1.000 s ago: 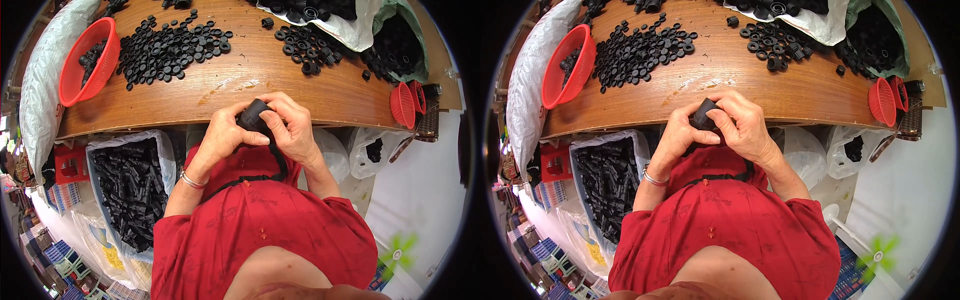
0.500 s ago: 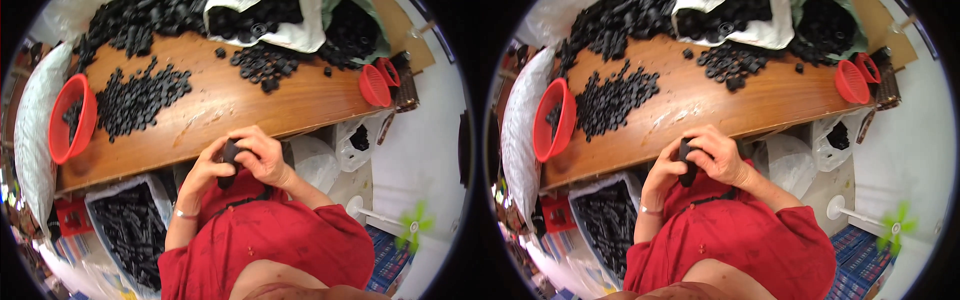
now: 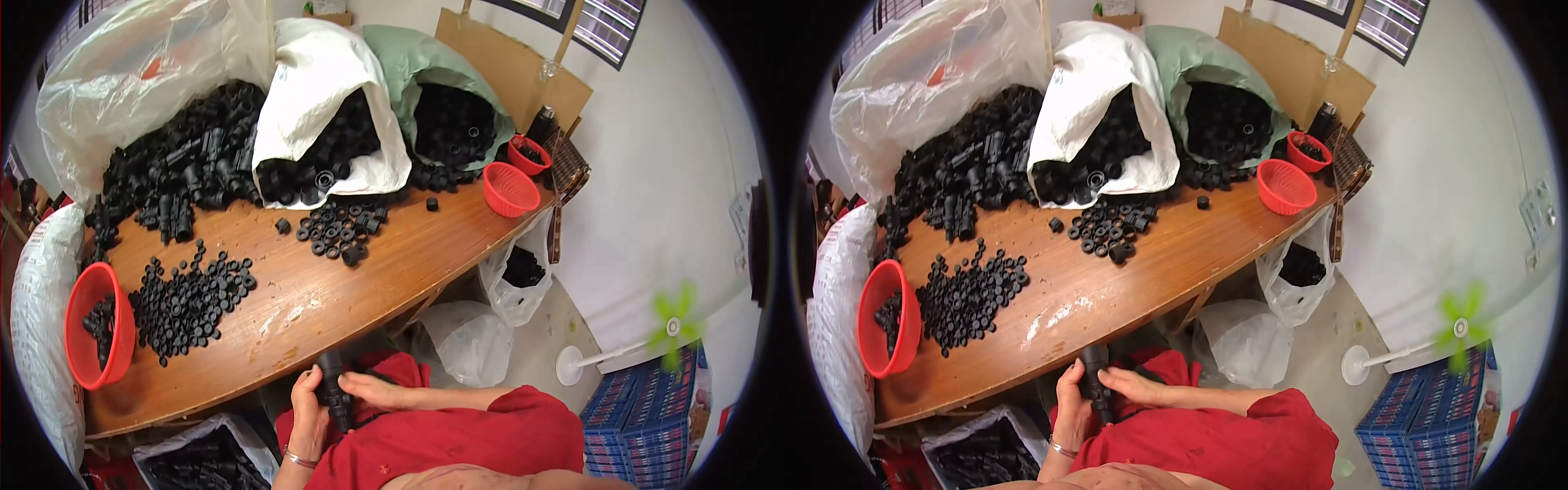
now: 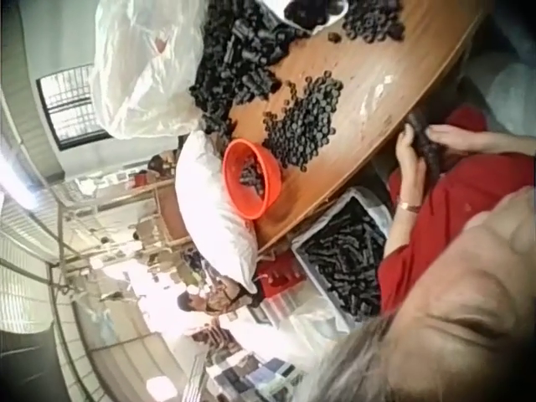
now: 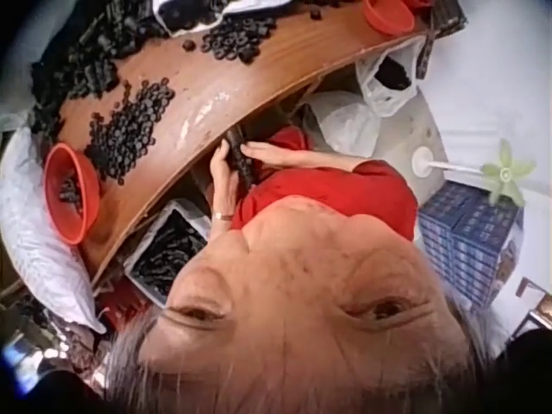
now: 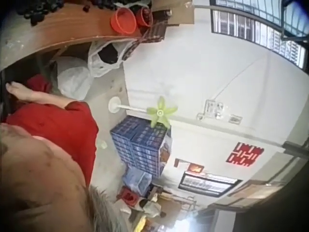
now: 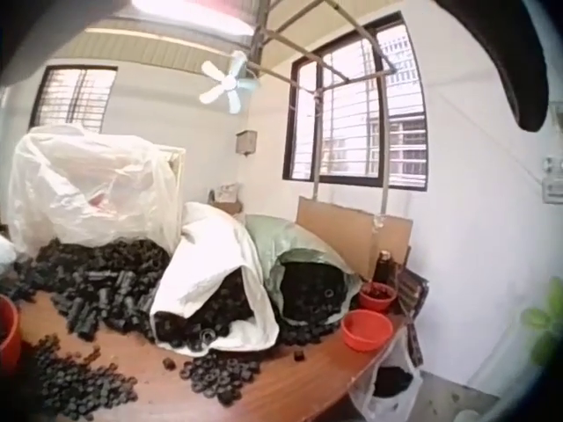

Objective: The person is assembling various small black plastic components into a larger cylindrical part at a factory workbench.

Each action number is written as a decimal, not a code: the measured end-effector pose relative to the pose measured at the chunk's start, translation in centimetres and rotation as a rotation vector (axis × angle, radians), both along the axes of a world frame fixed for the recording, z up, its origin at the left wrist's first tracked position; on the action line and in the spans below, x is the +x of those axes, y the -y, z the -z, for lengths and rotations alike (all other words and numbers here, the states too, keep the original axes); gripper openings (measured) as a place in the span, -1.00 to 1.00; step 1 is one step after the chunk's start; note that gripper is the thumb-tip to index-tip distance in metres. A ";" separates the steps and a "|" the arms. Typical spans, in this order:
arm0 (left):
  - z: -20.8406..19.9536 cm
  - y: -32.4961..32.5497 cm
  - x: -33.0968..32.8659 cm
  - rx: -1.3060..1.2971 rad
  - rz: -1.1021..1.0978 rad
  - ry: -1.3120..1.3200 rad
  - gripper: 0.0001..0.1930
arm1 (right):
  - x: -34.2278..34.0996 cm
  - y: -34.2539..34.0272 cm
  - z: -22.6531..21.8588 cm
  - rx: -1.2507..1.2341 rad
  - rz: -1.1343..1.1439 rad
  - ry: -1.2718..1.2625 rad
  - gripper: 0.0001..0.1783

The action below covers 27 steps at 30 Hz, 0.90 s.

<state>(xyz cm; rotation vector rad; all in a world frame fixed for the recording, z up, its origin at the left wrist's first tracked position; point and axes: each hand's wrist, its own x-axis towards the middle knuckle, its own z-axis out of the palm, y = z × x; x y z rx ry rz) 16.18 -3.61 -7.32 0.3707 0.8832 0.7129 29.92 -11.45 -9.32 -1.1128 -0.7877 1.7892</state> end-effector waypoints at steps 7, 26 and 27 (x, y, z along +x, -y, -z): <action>3.5 -1.1 0.5 0.107 0.033 0.050 -0.68 | -0.4 -2.3 -0.8 0.203 0.121 0.337 -0.41; 2.7 -1.7 -2.4 0.127 0.142 -0.246 -0.51 | -1.6 -4.4 -0.2 0.170 0.090 0.377 -0.36; 2.9 -1.9 -2.5 0.097 0.137 -0.224 -0.52 | -1.6 -4.5 -0.4 0.142 0.092 0.365 -0.34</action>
